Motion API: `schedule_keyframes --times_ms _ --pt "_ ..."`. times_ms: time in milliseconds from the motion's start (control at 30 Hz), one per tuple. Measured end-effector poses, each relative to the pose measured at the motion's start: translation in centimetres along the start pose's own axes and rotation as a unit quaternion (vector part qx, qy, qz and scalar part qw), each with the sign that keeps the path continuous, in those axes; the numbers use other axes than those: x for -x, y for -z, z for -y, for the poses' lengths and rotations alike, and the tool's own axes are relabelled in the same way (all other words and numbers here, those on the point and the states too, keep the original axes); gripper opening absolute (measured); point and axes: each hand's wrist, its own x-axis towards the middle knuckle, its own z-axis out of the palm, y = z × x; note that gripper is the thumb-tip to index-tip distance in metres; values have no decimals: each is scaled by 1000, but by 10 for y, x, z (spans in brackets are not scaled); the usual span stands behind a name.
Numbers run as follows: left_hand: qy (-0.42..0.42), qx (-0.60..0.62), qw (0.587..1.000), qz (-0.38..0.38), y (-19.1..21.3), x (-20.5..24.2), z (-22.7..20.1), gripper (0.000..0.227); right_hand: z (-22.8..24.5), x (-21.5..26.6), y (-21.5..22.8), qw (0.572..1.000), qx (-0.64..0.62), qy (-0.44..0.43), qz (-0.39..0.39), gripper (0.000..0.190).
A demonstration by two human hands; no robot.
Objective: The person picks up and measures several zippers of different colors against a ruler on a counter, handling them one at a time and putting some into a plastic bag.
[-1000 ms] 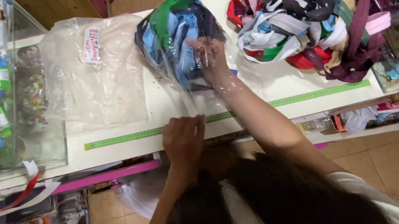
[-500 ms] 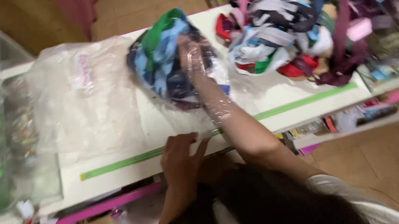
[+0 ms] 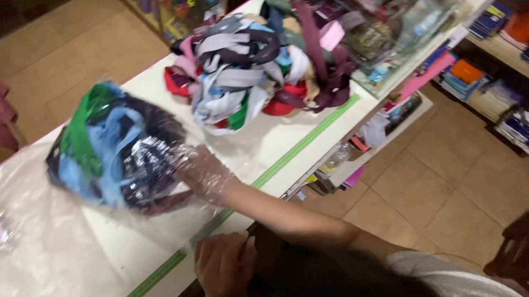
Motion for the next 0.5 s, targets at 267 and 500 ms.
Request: schedule_keyframes --times_ms 267,500 --pt "-46 4 998 -36 -70 -34 -12 7 -9 35 199 913 -320 210 142 21" --pt "27 37 985 -169 -161 -43 -4 53 -115 67 227 934 -347 75 45 15"
